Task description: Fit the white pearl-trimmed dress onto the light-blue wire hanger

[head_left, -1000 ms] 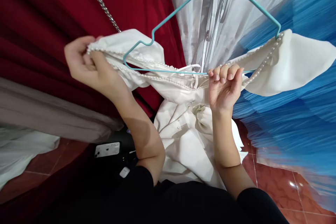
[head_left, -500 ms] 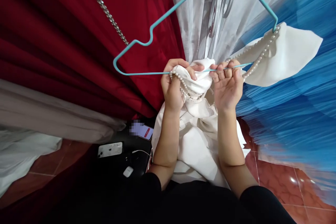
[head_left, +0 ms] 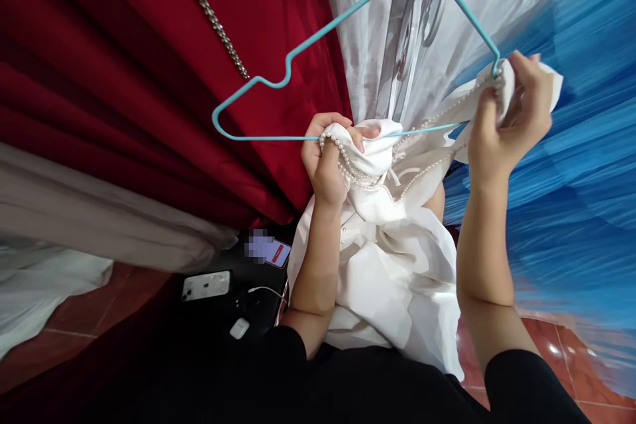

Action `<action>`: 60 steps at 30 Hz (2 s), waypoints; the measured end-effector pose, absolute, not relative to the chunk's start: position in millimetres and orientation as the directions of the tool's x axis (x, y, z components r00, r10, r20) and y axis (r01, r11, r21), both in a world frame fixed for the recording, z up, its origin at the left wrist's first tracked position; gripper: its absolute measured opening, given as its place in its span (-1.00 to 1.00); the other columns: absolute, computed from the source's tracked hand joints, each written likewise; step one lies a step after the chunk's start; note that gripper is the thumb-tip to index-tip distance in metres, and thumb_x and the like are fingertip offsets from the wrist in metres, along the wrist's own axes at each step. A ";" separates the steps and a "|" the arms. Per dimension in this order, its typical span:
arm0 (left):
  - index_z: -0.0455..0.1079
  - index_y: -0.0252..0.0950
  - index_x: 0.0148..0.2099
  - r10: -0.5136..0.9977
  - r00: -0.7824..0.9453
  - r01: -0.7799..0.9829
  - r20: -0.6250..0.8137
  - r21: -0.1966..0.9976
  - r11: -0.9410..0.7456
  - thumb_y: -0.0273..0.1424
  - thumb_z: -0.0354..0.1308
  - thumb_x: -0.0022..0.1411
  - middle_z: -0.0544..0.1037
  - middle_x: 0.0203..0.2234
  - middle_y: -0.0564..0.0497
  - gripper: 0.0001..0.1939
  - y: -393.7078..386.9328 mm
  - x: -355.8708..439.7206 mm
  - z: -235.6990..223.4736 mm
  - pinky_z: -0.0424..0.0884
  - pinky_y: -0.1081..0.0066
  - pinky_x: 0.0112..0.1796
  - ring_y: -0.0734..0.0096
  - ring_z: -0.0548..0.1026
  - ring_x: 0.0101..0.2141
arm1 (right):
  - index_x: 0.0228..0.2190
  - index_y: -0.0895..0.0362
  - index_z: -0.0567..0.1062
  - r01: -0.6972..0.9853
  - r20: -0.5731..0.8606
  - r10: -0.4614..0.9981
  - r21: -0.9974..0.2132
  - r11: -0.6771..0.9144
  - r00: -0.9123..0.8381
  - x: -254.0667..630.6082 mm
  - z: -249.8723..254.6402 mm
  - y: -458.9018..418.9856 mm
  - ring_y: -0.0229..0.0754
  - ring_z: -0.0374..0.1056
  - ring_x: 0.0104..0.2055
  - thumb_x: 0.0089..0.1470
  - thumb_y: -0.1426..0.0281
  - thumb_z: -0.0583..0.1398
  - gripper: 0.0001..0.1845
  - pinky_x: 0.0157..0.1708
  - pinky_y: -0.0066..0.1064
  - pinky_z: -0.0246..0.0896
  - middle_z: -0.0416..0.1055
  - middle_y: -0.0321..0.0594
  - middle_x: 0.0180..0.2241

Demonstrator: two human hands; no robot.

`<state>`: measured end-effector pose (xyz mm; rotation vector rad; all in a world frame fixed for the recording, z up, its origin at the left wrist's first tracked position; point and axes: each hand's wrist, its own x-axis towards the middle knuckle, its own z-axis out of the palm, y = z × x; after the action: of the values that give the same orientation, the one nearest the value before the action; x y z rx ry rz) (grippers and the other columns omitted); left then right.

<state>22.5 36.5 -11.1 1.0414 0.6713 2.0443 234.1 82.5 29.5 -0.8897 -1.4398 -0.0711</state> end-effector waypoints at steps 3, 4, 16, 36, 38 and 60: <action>0.34 -0.21 -0.24 0.785 -0.400 -0.386 0.473 0.690 -0.612 -0.07 0.21 0.31 0.32 -0.61 0.10 -0.69 37.3 18.5 -11.1 0.55 0.24 -0.12 0.18 0.63 -0.19 | -0.21 0.05 0.66 0.539 0.840 0.443 -0.541 0.645 0.313 245.7 41.0 99.0 -0.17 0.48 -0.19 0.18 0.62 0.10 -0.62 -0.05 -0.31 0.37 0.59 -0.18 -0.24; 0.34 -0.21 -0.24 0.786 -0.399 -0.390 0.471 0.689 -0.611 -0.07 0.22 0.30 0.31 -0.62 0.10 -0.68 37.5 17.0 -10.9 0.55 0.24 -0.13 0.18 0.63 -0.20 | -0.26 0.06 0.66 0.548 0.843 0.419 -0.538 0.640 0.338 251.2 44.6 102.6 -0.18 0.47 -0.23 0.16 0.65 0.09 -0.60 -0.11 -0.34 0.36 0.59 -0.19 -0.28; 0.33 -0.21 -0.21 0.851 -0.367 -0.465 0.375 0.719 -0.517 -0.10 0.25 0.27 0.36 -0.54 0.07 -0.70 40.3 23.8 -17.3 0.56 0.21 -0.10 0.22 0.61 -0.22 | -0.37 0.02 0.61 0.393 0.684 0.385 -0.695 0.602 0.619 247.4 -28.2 50.5 -0.19 0.44 -0.22 0.08 0.55 0.24 -0.80 -0.09 -0.23 0.39 0.47 -0.28 -0.34; 0.48 -0.35 -0.25 0.519 -0.679 0.220 0.519 0.819 -0.530 -0.73 0.20 -0.02 0.48 -0.43 0.06 -0.72 0.1 -82.2 -36.1 0.25 0.42 -0.40 0.54 0.37 -0.45 | -0.04 -0.05 0.59 0.486 0.783 0.617 -0.510 0.709 -0.077 196.7 -15.9 45.8 -0.10 0.36 -0.10 0.22 0.41 0.14 -0.66 -0.07 -0.07 0.44 0.41 -0.13 -0.17; 0.48 -0.39 -0.28 0.487 -0.675 0.280 0.554 0.803 -0.526 -0.79 0.15 -0.04 0.43 -0.50 0.09 -0.70 0.7 -101.7 -20.5 0.14 0.44 -0.47 0.62 0.27 -0.53 | -0.02 -0.03 0.59 0.471 0.831 0.549 -0.451 0.758 -0.088 197.2 -16.8 47.8 -0.13 0.39 -0.11 0.22 0.44 0.14 -0.65 -0.09 -0.10 0.45 0.41 -0.17 -0.18; 0.55 -0.25 -0.15 0.729 -0.099 0.174 0.677 0.733 -0.657 -0.30 0.14 0.43 0.48 -0.38 0.01 -0.81 -6.5 -11.1 48.7 0.33 0.36 -0.31 0.42 0.42 -0.38 | -0.06 -0.06 0.60 0.354 0.743 0.669 -0.619 0.701 -0.025 184.2 -14.3 33.5 -0.20 0.36 -0.11 0.18 0.50 0.16 -0.63 -0.12 -0.22 0.41 0.34 -0.25 -0.17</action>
<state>-11.1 -6.5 48.7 1.7669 0.9847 1.8065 184.2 33.5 -14.3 -0.8440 -1.6339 0.3064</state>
